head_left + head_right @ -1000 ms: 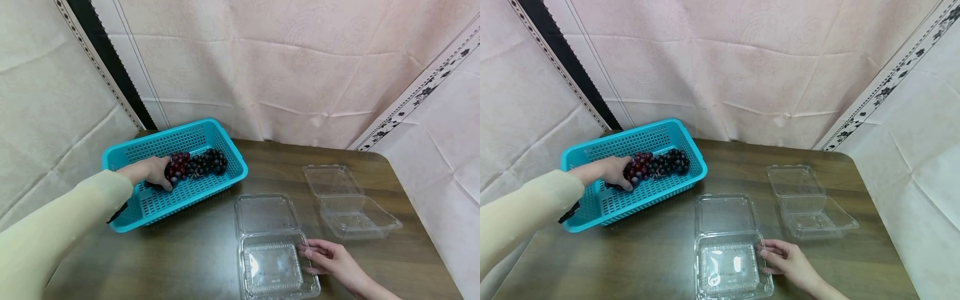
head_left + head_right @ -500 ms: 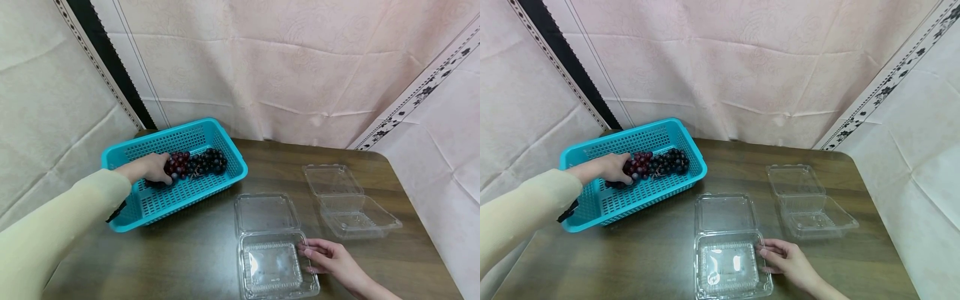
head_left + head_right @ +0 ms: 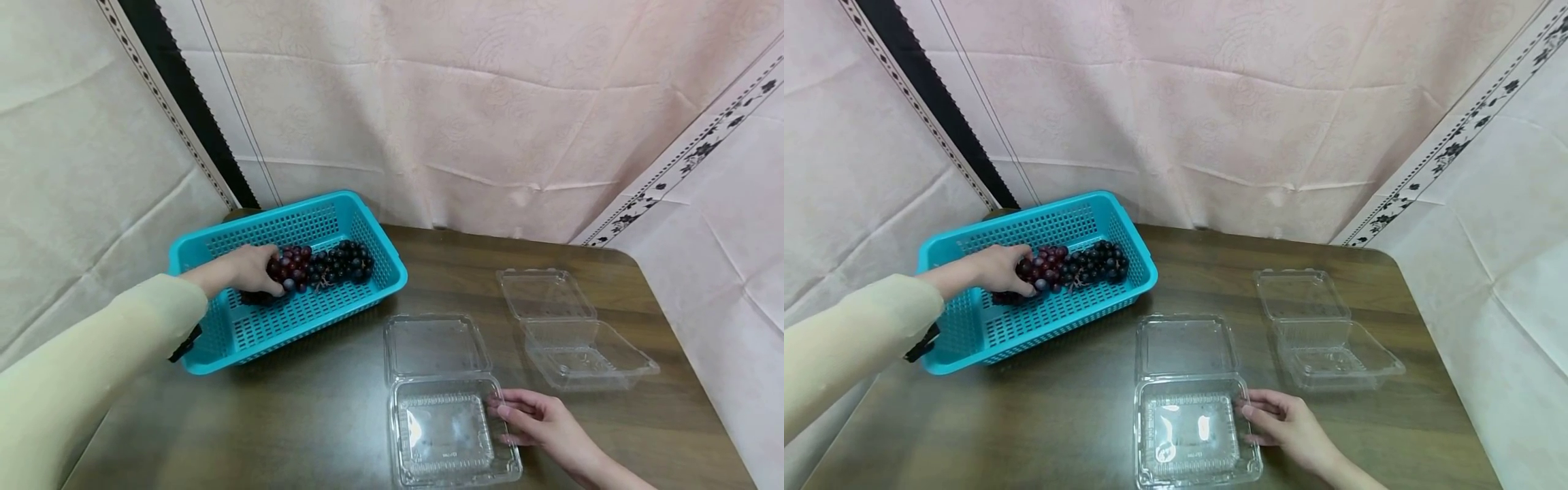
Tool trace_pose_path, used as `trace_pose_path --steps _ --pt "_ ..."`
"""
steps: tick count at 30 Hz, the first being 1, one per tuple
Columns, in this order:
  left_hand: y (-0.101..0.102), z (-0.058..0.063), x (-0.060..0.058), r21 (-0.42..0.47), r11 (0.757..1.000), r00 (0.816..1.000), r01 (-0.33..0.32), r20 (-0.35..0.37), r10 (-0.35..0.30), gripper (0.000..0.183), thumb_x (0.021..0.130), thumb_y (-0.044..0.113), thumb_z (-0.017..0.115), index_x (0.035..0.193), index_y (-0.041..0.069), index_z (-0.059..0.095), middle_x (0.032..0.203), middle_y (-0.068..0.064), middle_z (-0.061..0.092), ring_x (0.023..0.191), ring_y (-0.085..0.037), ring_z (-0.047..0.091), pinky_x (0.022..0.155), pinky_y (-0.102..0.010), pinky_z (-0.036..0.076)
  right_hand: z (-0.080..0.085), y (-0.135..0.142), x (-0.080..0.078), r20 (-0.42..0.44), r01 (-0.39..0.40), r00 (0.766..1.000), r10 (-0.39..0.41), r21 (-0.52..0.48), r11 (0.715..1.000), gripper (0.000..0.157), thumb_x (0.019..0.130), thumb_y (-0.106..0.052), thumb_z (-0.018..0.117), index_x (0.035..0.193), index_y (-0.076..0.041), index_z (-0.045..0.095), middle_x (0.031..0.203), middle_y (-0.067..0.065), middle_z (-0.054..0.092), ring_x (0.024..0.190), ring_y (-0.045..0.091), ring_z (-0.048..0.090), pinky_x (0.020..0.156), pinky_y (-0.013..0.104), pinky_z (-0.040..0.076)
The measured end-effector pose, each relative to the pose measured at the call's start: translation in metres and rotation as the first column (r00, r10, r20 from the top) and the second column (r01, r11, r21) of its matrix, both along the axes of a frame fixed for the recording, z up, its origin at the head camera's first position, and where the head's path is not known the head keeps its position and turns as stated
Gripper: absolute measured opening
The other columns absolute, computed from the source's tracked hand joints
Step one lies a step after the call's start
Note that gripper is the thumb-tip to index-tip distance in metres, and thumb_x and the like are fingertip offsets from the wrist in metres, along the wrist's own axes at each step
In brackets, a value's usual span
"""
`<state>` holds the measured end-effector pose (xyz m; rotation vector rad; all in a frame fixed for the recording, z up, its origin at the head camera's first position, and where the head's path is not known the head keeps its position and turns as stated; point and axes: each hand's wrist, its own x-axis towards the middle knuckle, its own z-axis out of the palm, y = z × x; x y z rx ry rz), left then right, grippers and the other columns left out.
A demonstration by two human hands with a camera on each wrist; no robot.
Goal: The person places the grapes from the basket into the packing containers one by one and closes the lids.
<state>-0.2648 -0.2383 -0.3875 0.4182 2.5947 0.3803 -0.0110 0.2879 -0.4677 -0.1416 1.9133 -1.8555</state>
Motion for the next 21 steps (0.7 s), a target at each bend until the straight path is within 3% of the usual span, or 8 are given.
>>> trace_pose_path --steps 4,9,15,18,21 --pt "-0.003 0.0029 0.0019 0.004 1.0 1.0 0.004 0.012 -0.004 0.071 0.095 0.036 0.078 0.146 -0.002 0.047 0.133 -0.034 0.06 0.103 -0.039 0.064 0.08 -0.051 0.056 -0.0009 -0.0006 -0.0004 -0.016 0.0 1.0 0.0 -0.018 1.0 0.049 0.112 -0.004 0.053 0.146 0.028 0.037 0.143 0.03 0.062 0.124 0.01 0.069 0.093 0.041 0.062" --pt "-0.0075 0.0052 0.0024 0.022 0.999 0.998 -0.033 0.06 0.032 0.066 0.092 0.036 0.078 0.141 0.003 0.047 0.122 -0.028 0.061 0.081 -0.028 0.06 0.062 -0.04 0.055 0.0002 -0.0024 -0.0005 -0.022 0.019 1.0 -0.019 0.013 1.0 0.05 0.112 -0.006 0.055 0.146 0.026 0.038 0.144 0.035 0.059 0.123 0.009 0.069 0.093 0.042 0.063" --pt "-0.0094 0.0041 0.0029 0.024 0.999 0.993 -0.046 0.11 0.043 0.06 0.093 0.037 0.076 0.136 0.006 0.048 0.108 -0.022 0.06 0.076 -0.026 0.058 0.062 -0.042 0.059 0.0014 -0.0041 -0.0001 -0.007 0.05 0.999 -0.05 0.056 0.997 0.051 0.111 -0.008 0.057 0.147 0.024 0.041 0.145 0.036 0.058 0.123 0.008 0.069 0.092 0.041 0.063" --pt "-0.0082 0.0028 0.004 0.002 0.999 0.993 -0.036 0.115 0.035 0.057 0.093 0.035 0.077 0.134 0.006 0.049 0.098 -0.016 0.059 0.074 -0.025 0.056 0.062 -0.042 0.057 0.0002 -0.0036 -0.0004 -0.023 0.041 0.999 -0.04 0.043 0.998 0.05 0.111 -0.007 0.056 0.146 0.025 0.04 0.144 0.037 0.058 0.123 0.008 0.069 0.092 0.041 0.063" --pt "-0.0063 0.0015 0.0053 -0.031 0.999 0.995 -0.011 0.103 0.014 0.058 0.092 0.032 0.078 0.134 0.003 0.049 0.099 -0.015 0.06 0.08 -0.026 0.056 0.066 -0.041 0.054 -0.001 -0.0031 -0.0011 -0.039 0.028 0.999 -0.027 0.026 0.999 0.05 0.112 -0.006 0.054 0.146 0.026 0.038 0.144 0.038 0.057 0.123 0.008 0.069 0.092 0.041 0.063"
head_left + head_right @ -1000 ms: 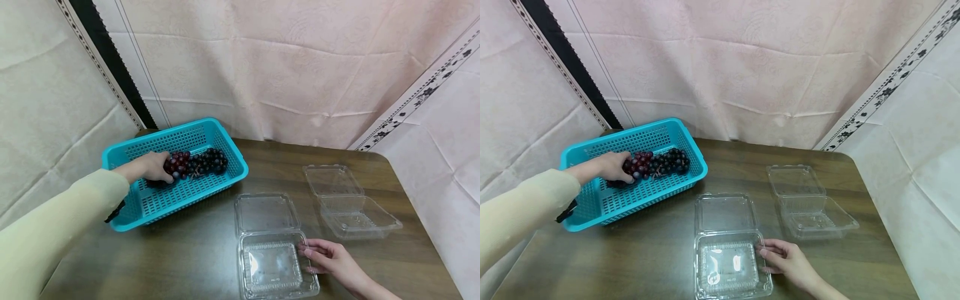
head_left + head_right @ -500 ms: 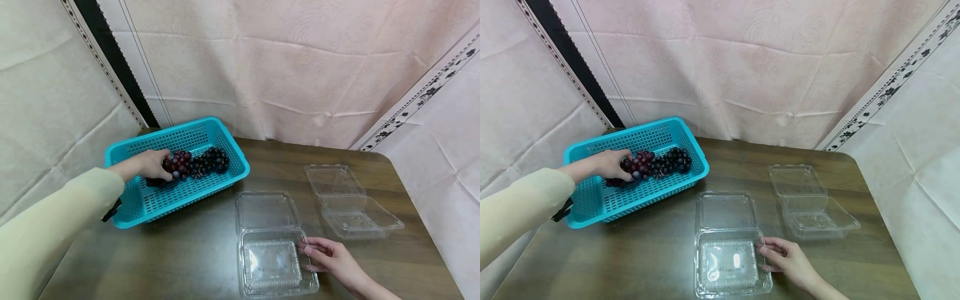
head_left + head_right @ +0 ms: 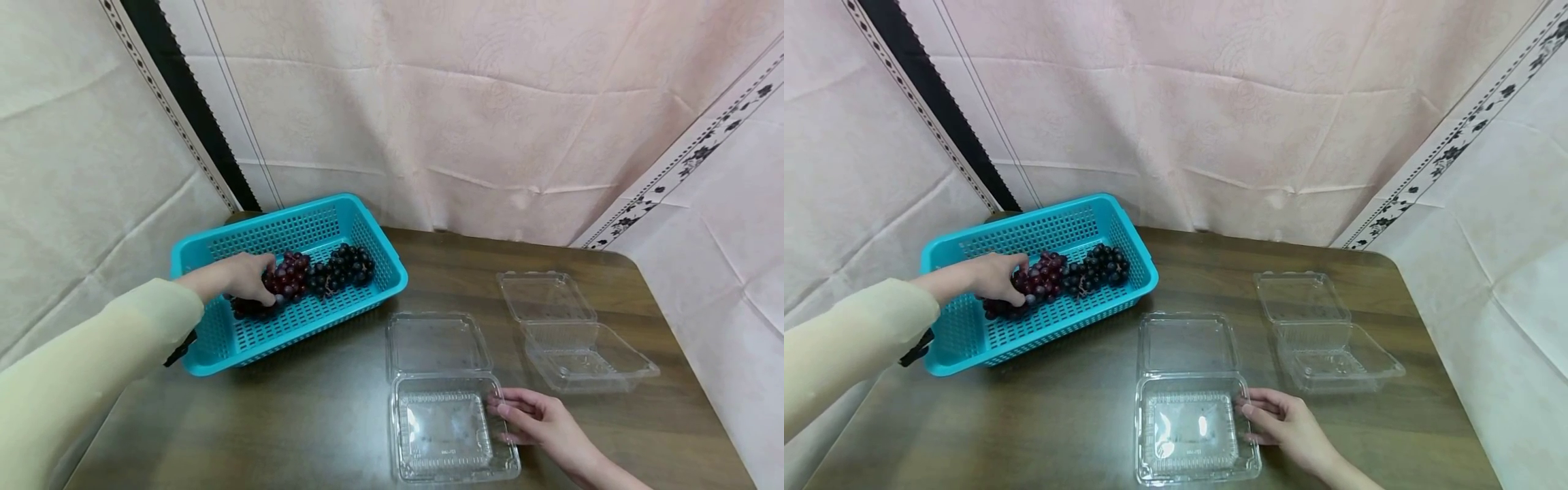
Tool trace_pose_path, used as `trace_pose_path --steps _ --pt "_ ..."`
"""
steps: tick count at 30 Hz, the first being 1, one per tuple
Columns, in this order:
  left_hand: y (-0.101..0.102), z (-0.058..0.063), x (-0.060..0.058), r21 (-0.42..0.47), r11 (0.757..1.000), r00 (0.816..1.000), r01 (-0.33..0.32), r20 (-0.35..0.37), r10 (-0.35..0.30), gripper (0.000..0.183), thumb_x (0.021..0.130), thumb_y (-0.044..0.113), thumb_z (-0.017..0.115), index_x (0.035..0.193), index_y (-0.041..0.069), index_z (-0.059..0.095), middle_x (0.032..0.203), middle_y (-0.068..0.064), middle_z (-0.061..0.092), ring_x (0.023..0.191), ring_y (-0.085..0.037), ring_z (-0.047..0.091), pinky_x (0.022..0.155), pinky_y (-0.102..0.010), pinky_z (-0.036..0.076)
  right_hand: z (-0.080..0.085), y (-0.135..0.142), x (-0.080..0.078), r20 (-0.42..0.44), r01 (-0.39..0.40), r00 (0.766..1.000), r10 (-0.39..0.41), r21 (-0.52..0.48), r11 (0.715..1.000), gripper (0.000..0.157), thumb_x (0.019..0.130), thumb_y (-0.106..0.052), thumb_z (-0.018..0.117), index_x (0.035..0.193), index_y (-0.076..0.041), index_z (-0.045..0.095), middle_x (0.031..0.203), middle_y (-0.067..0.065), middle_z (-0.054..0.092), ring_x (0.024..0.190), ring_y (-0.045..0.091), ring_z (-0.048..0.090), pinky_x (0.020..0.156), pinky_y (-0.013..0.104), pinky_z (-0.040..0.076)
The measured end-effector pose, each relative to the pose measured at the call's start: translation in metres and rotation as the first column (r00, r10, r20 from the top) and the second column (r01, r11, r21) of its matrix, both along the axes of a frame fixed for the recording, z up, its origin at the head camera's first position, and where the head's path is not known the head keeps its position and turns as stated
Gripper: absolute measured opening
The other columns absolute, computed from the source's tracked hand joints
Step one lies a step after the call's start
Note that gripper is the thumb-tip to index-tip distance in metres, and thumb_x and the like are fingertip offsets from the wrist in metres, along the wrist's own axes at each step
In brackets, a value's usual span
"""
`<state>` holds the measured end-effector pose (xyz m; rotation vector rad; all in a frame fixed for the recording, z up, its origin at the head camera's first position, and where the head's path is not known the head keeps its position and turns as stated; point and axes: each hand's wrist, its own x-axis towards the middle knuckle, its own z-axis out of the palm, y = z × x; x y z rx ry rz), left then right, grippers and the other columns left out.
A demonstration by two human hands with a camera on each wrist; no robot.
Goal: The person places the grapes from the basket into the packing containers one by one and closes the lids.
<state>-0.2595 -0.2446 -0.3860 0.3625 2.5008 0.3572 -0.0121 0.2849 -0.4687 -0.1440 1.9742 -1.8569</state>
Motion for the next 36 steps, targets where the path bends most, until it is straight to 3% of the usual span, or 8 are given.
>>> trace_pose_path --steps 5,10,16,18,26,32,36 --pt "0.001 -0.004 -0.001 -0.021 1.0 1.0 0.016 -0.002 -0.016 0.067 0.093 0.034 0.08 0.14 -0.001 0.047 0.12 -0.027 0.062 0.095 -0.033 0.062 0.068 -0.043 0.057 -0.002 0.0 0.0 0.005 0.008 1.0 -0.008 0.004 1.0 0.05 0.112 -0.006 0.054 0.146 0.026 0.039 0.144 0.04 0.056 0.122 0.007 0.069 0.091 0.041 0.063" --pt "-0.001 -0.005 0.0 0.001 1.0 0.999 -0.007 0.042 0.006 0.094 0.091 0.045 0.082 0.155 -0.005 0.035 0.145 -0.041 0.048 0.121 -0.052 0.059 0.074 -0.052 0.064 -0.001 0.0 -0.001 0.009 0.009 1.0 -0.009 0.008 1.0 0.05 0.112 -0.007 0.055 0.147 0.026 0.038 0.144 0.04 0.055 0.122 0.007 0.069 0.092 0.04 0.063" --pt "0.005 -0.007 0.004 -0.03 0.999 1.0 0.025 -0.006 -0.026 0.105 0.09 0.051 0.083 0.157 -0.012 0.031 0.149 -0.042 0.046 0.134 -0.059 0.05 0.106 -0.067 0.049 -0.001 0.0 -0.001 0.015 0.009 1.0 -0.01 0.002 1.0 0.05 0.112 -0.007 0.055 0.146 0.026 0.039 0.145 0.038 0.056 0.122 0.007 0.069 0.092 0.04 0.063" --pt "0.008 -0.007 0.005 -0.05 0.999 1.0 0.022 -0.021 -0.023 0.104 0.091 0.049 0.082 0.157 -0.013 0.031 0.15 -0.042 0.046 0.136 -0.059 0.048 0.111 -0.068 0.045 -0.002 0.0 -0.002 0.012 0.008 1.0 -0.008 -0.003 1.0 0.05 0.112 -0.006 0.055 0.146 0.026 0.039 0.144 0.038 0.057 0.122 0.007 0.069 0.092 0.04 0.063" --pt "0.012 -0.008 0.004 -0.069 0.998 1.0 0.001 -0.03 -0.003 0.085 0.096 0.035 0.073 0.154 -0.013 0.033 0.141 -0.04 0.054 0.12 -0.047 0.061 0.1 -0.062 0.053 -0.003 0.001 -0.001 0.002 -0.003 1.0 0.003 -0.026 1.0 0.049 0.112 -0.005 0.054 0.145 0.028 0.038 0.142 0.035 0.06 0.123 0.009 0.069 0.092 0.042 0.063" --pt "0.005 -0.003 0.003 -0.026 1.0 0.999 -0.004 -0.039 0.003 0.091 0.095 0.039 0.074 0.156 -0.013 0.031 0.141 -0.04 0.054 0.122 -0.048 0.06 0.099 -0.062 0.054 -0.002 0.0 -0.002 0.0 -0.006 1.0 0.006 -0.013 1.0 0.048 0.112 -0.005 0.054 0.145 0.027 0.04 0.144 0.04 0.056 0.123 0.008 0.069 0.091 0.04 0.063" --pt "-0.001 0.005 0.002 0.021 0.999 0.999 -0.032 -0.039 0.033 0.09 0.094 0.04 0.075 0.156 -0.011 0.033 0.144 -0.04 0.051 0.12 -0.047 0.059 0.089 -0.055 0.058 -0.003 0.001 -0.002 0.005 0.0 1.0 0.0 -0.009 1.0 0.047 0.112 -0.005 0.054 0.145 0.026 0.041 0.144 0.039 0.056 0.123 0.008 0.069 0.091 0.04 0.063"
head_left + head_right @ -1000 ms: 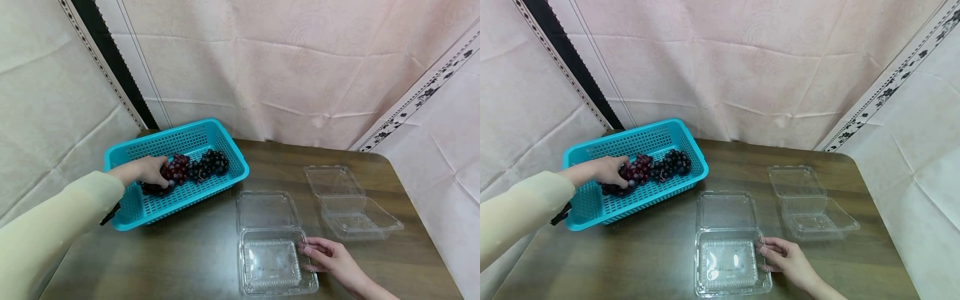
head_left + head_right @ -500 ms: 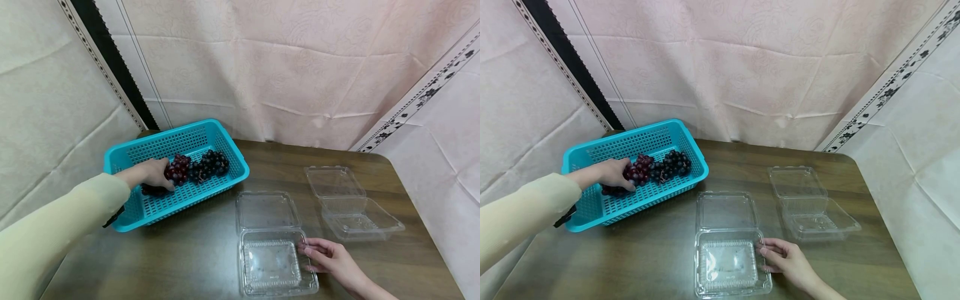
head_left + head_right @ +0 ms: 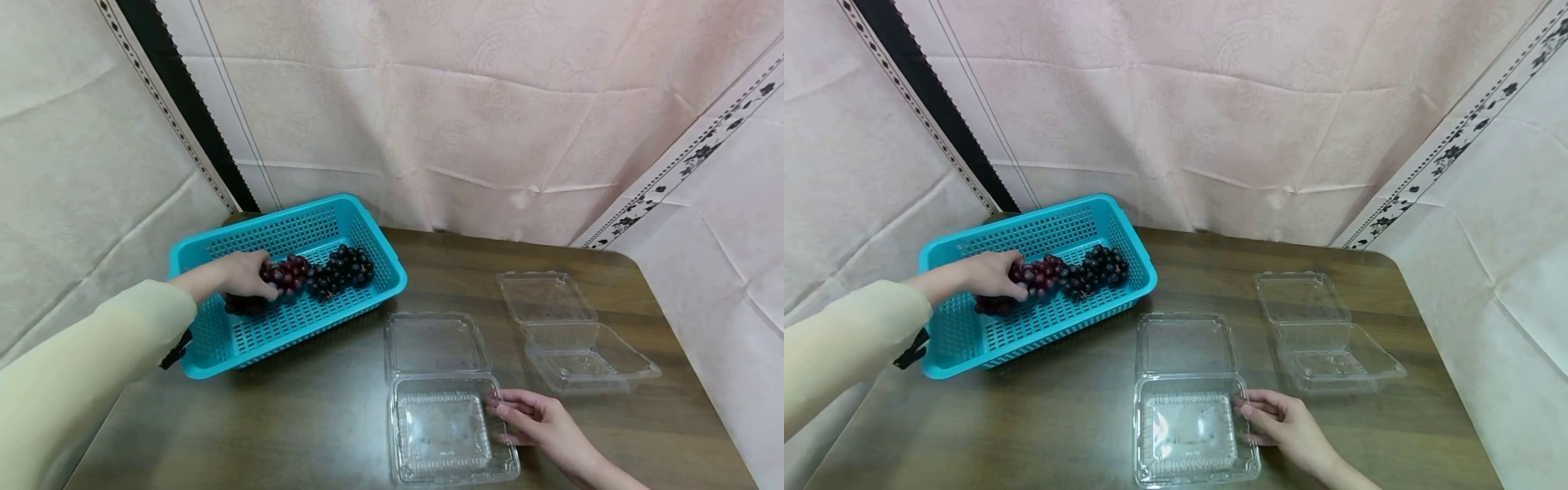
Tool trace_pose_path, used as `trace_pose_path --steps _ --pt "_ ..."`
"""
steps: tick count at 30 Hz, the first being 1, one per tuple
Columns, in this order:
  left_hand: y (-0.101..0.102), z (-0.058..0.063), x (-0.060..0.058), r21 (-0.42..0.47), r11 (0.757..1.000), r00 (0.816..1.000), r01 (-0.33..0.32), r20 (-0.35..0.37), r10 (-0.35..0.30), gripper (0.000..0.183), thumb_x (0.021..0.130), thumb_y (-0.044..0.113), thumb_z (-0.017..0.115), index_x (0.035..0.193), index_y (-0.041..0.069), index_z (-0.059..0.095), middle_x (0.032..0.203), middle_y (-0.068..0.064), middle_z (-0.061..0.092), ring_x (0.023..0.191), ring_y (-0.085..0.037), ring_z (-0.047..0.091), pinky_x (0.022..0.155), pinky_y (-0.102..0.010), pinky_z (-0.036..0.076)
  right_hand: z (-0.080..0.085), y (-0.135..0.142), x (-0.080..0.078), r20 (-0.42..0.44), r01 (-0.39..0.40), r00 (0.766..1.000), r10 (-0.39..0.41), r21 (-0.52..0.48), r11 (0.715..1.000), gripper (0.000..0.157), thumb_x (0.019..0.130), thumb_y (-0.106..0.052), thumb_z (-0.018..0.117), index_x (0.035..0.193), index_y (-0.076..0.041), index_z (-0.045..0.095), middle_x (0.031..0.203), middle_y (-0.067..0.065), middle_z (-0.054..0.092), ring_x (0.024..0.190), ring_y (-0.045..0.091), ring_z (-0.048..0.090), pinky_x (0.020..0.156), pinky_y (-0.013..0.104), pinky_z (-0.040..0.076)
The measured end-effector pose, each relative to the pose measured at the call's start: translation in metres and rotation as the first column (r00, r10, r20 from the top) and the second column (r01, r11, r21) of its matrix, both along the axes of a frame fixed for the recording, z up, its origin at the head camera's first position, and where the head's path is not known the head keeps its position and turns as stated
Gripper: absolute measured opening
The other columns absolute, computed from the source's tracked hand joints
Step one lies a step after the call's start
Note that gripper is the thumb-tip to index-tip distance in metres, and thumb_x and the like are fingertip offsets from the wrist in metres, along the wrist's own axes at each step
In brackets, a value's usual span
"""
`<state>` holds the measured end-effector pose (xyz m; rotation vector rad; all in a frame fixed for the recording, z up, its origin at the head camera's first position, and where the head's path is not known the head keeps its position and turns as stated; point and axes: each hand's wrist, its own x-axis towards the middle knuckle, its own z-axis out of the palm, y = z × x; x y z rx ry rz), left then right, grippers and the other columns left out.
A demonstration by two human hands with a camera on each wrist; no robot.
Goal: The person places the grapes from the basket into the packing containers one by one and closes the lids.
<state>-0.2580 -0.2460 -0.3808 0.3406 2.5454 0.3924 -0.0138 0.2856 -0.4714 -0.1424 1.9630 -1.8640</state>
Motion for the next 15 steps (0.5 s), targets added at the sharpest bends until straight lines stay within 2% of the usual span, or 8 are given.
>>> trace_pose_path --steps 4,8,12,15 --pt "-0.005 0.009 -0.003 0.043 0.999 1.0 -0.015 -0.006 0.015 0.08 0.094 0.039 0.075 0.149 -0.008 0.041 0.138 -0.036 0.055 0.11 -0.041 0.061 0.075 -0.047 0.059 0.0 0.0 0.001 0.004 0.01 1.0 -0.01 0.003 1.0 0.047 0.112 -0.006 0.054 0.144 0.025 0.043 0.144 0.035 0.059 0.122 0.008 0.069 0.091 0.039 0.063" --pt "-0.009 0.019 -0.005 0.063 0.998 1.0 -0.007 -0.026 0.009 0.08 0.094 0.038 0.074 0.151 -0.007 0.039 0.139 -0.035 0.055 0.111 -0.04 0.06 0.078 -0.048 0.059 0.001 -0.002 0.002 0.017 0.02 1.0 -0.02 0.008 1.0 0.048 0.112 -0.007 0.055 0.145 0.024 0.042 0.144 0.035 0.059 0.123 0.008 0.069 0.091 0.039 0.063" --pt "-0.008 0.031 -0.006 0.096 0.995 0.999 0.005 -0.036 -0.002 0.076 0.094 0.037 0.075 0.148 -0.006 0.041 0.134 -0.03 0.058 0.105 -0.036 0.061 0.077 -0.046 0.057 0.003 -0.005 0.002 0.041 0.038 0.998 -0.04 0.035 0.999 0.05 0.111 -0.01 0.058 0.146 0.023 0.043 0.145 0.036 0.058 0.123 0.008 0.069 0.092 0.039 0.063" --pt "-0.004 0.043 -0.007 0.117 0.993 0.999 0.012 -0.047 -0.007 0.073 0.095 0.036 0.075 0.146 -0.005 0.042 0.13 -0.028 0.06 0.099 -0.033 0.06 0.07 -0.044 0.056 0.004 -0.007 0.002 0.048 0.05 0.997 -0.053 0.059 0.997 0.052 0.11 -0.011 0.06 0.146 0.022 0.044 0.145 0.037 0.057 0.122 0.008 0.069 0.093 0.04 0.063"
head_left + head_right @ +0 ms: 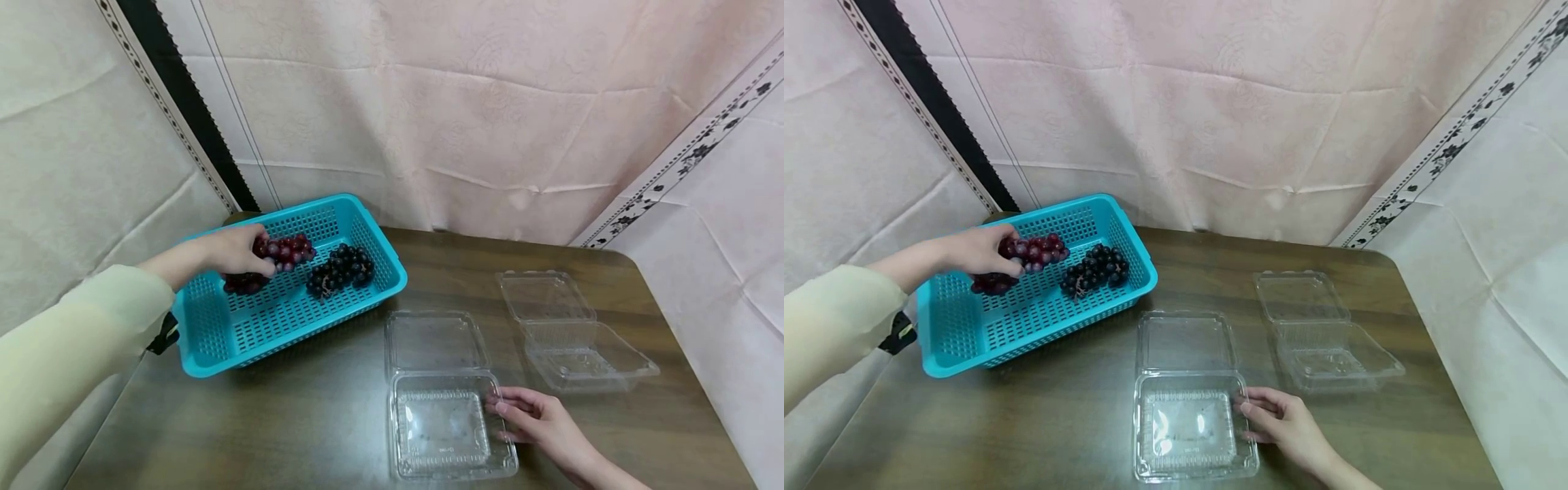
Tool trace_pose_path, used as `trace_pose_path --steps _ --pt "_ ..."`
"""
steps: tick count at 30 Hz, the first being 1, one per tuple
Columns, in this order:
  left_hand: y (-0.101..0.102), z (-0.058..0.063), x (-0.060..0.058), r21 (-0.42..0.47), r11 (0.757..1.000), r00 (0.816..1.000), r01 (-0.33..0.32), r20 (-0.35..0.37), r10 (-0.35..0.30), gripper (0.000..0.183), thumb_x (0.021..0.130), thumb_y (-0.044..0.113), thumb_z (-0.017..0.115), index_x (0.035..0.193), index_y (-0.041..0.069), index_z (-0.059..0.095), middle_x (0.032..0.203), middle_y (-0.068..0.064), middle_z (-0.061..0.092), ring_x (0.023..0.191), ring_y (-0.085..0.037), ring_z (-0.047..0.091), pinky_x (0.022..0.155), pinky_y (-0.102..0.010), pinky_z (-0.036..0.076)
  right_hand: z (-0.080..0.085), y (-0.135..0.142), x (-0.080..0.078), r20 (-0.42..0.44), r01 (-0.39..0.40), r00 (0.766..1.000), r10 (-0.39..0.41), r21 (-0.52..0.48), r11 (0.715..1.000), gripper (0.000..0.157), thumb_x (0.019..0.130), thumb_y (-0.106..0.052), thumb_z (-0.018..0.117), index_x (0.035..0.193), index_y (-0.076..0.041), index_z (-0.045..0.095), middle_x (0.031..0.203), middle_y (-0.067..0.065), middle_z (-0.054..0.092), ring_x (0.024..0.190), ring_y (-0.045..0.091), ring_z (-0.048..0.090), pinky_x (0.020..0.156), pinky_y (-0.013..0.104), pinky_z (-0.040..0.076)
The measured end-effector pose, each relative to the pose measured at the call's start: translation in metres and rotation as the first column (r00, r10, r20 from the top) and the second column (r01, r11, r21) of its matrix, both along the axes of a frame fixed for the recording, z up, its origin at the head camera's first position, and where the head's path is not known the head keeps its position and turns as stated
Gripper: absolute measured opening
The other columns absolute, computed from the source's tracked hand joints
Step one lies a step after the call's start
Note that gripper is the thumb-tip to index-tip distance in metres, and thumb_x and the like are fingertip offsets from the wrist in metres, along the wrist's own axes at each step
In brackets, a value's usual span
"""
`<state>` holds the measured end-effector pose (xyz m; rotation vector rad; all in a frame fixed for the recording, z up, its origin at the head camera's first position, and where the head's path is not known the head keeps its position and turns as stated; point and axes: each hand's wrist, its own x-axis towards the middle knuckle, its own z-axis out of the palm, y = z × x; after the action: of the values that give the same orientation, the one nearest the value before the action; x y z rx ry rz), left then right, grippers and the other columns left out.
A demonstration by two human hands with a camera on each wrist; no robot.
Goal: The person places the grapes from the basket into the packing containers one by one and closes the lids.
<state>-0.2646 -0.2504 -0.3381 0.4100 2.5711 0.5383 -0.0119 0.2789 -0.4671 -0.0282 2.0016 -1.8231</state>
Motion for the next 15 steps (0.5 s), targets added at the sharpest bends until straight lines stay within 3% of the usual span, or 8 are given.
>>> trace_pose_path --steps 4,8,15 --pt "0.007 0.015 0.001 0.013 1.0 0.999 -0.003 -0.035 0.004 0.078 0.095 0.036 0.074 0.15 -0.006 0.039 0.135 -0.031 0.059 0.103 -0.035 0.06 0.067 -0.043 0.058 0.002 -0.001 0.0 -0.004 0.009 1.0 -0.009 0.018 1.0 0.053 0.109 -0.012 0.062 0.146 0.021 0.045 0.145 0.037 0.057 0.121 0.008 0.07 0.093 0.04 0.063" --pt "0.015 0.026 0.003 0.044 0.999 0.999 -0.01 -0.049 0.012 0.08 0.095 0.035 0.075 0.152 -0.005 0.037 0.132 -0.03 0.06 0.097 -0.033 0.061 0.067 -0.045 0.06 0.002 -0.002 -0.001 -0.021 0.014 1.0 -0.014 0.004 1.0 0.052 0.11 -0.011 0.061 0.146 0.022 0.044 0.143 0.035 0.06 0.121 0.009 0.07 0.092 0.04 0.063" --pt "0.039 0.047 0.012 0.074 0.996 0.992 0.05 -0.116 -0.041 0.071 0.095 0.037 0.076 0.147 0.0 0.045 0.133 -0.027 0.063 0.11 -0.036 0.063 0.087 -0.055 0.056 0.0 0.0 0.001 -0.03 0.023 0.999 -0.024 -0.035 0.999 0.052 0.11 -0.008 0.058 0.147 0.025 0.04 0.142 0.029 0.064 0.12 0.01 0.07 0.092 0.041 0.063"
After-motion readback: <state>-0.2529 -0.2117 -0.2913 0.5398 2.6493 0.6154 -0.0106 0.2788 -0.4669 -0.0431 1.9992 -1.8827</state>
